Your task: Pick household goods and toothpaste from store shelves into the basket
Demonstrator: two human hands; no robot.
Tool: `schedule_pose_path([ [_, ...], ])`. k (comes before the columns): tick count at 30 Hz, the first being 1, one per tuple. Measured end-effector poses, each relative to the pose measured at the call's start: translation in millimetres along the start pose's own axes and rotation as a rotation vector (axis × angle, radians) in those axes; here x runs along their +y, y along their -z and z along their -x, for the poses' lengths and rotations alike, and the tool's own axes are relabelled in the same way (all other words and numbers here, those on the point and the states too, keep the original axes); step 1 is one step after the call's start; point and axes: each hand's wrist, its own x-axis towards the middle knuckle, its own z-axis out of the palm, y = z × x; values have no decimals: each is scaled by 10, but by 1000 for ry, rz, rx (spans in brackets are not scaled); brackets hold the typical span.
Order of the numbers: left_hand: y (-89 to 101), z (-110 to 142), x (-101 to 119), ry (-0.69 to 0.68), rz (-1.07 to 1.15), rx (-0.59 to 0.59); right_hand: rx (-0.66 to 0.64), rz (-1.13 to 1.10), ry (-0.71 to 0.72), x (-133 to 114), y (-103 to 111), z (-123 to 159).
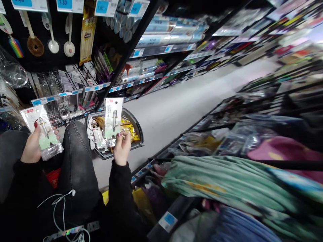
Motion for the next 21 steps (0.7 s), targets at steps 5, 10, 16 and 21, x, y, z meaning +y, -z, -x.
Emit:
schedule_pose_path([
  [5, -22, 14, 40, 80, 42, -7, -131, 341, -162, 887, -6, -73],
  [10, -37, 31, 11, 49, -18, -61, -271, 580, -299, 1423, -248, 70],
  [16, -41, 13, -41, 38, -59, -57, -352, 846, -399, 1475, -398, 115],
  [21, -35, -6, -80, 49, -66, -63, -328, 1032, -428, 1180, -431, 148],
])
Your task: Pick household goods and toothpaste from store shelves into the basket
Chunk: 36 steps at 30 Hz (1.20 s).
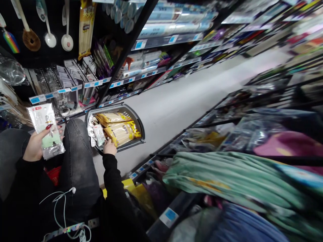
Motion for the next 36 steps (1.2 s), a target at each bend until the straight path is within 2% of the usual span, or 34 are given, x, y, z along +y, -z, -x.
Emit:
schedule_pose_path([
  [2, -1, -6, -17, 7, -6, -1, 29, 39, 1, -97, 145, 87],
  [4, -7, -8, -35, 14, -13, -2, 24, -44, 100, -228, 329, 209],
  [6, -21, -7, -59, 26, -15, -5, -80, -333, 296, -393, 541, 390],
  [9, -62, 0, -113, 53, -11, -29, -321, -821, 591, -684, 863, 763],
  [11, -99, 8, -163, 61, -8, -36, -384, -894, 703, -873, 1039, 1017],
  [13, -136, 17, -213, 62, -7, -23, -368, -832, 754, -1026, 1151, 1214],
  [15, -160, 24, -253, 42, 0, -1, -341, -772, 755, -1126, 1191, 1327],
  [18, -159, 27, -275, 14, 6, 4, -340, -773, 699, -1182, 1139, 1373],
  [21, -129, 15, -257, 39, 30, -12, -340, -836, 655, -1177, 1025, 1363],
  [25, -111, -3, -222, 98, 93, 17, -236, -975, 573, -1167, 899, 1332],
  [27, -123, 4, -211, 115, 107, 19, -245, -1048, 509, -1164, 883, 1296],
  [29, -138, 19, -196, 123, 106, 17, -260, -1115, 472, -1151, 904, 1243],
  [32, -134, 40, -157, 116, 86, 7, -202, -1194, 475, -1104, 994, 1175],
  [36, -76, 30, -88, 92, 79, -42, -152, -1253, 512, -1010, 1159, 1253],
])
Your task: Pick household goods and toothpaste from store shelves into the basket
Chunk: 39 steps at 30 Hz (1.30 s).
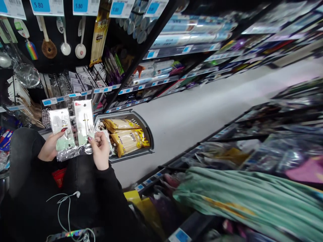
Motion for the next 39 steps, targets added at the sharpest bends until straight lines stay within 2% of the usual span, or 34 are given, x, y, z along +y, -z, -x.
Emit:
schedule_pose_path([
  [4, 57, -32, 35, -48, -9, 107, -25, -31, 15, -154, 4, 236],
  [7, 69, -43, 35, -43, -11, 128, -18, -47, 16, -203, -15, 354],
  [10, 55, -26, 42, -44, -16, 111, -11, -132, -13, -223, -15, 358],
  [12, 41, -7, 57, -32, -20, 61, -108, -278, -113, -235, 1, 323],
  [16, 33, 22, 81, -11, -20, -35, -409, -720, -354, -204, 60, 270],
  [19, 42, 26, 82, -16, -32, -31, -520, -1081, -379, -117, 99, 263],
  [22, 51, 14, 76, -13, -47, -21, -699, -1390, -378, -47, 117, 256],
  [24, 52, 1, 71, -10, -50, -27, -799, -1521, -363, -34, 116, 254],
  [26, 48, -8, 68, -7, -47, -33, -833, -1544, -348, -43, 107, 262],
  [28, 43, -9, 68, -4, -48, -28, -793, -1446, -313, -66, 102, 271],
  [30, 40, -1, 73, 0, -55, -18, -657, -1226, -239, -84, 133, 249],
  [33, 52, 10, 89, -10, -54, -11, -246, -689, -54, -26, 337, 83],
  [35, 70, 6, 100, -26, -46, -11, 56, -262, 94, 137, 599, -123],
  [36, 79, 0, 104, -32, -41, -10, 161, -47, 153, 264, 753, -239],
  [37, 87, -6, 106, -37, -37, -8, 217, 170, 177, 418, 908, -353],
  [39, 99, -20, 106, -42, -30, -7, 183, 565, 75, 780, 1176, -537],
])
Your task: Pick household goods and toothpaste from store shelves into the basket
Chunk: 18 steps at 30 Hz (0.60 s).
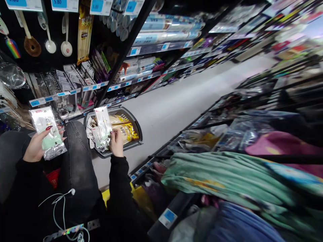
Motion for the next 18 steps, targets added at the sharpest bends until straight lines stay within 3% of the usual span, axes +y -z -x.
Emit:
schedule_pose_path([
  [2, 3, -8, -5, -2, 3, -1, -126, 225, -108, 407, -86, -75],
  [4, -3, -8, -11, 0, 5, -3, -202, 311, -184, 713, -231, -55],
  [8, -17, -7, -25, 8, 7, -11, -239, 432, -290, 1017, -515, 82],
  [13, -19, -17, -39, 0, -4, -6, -210, 581, -388, 1007, -630, 153],
  [18, -49, -11, -57, 17, -36, -17, -110, 680, -368, 592, -596, 228],
])
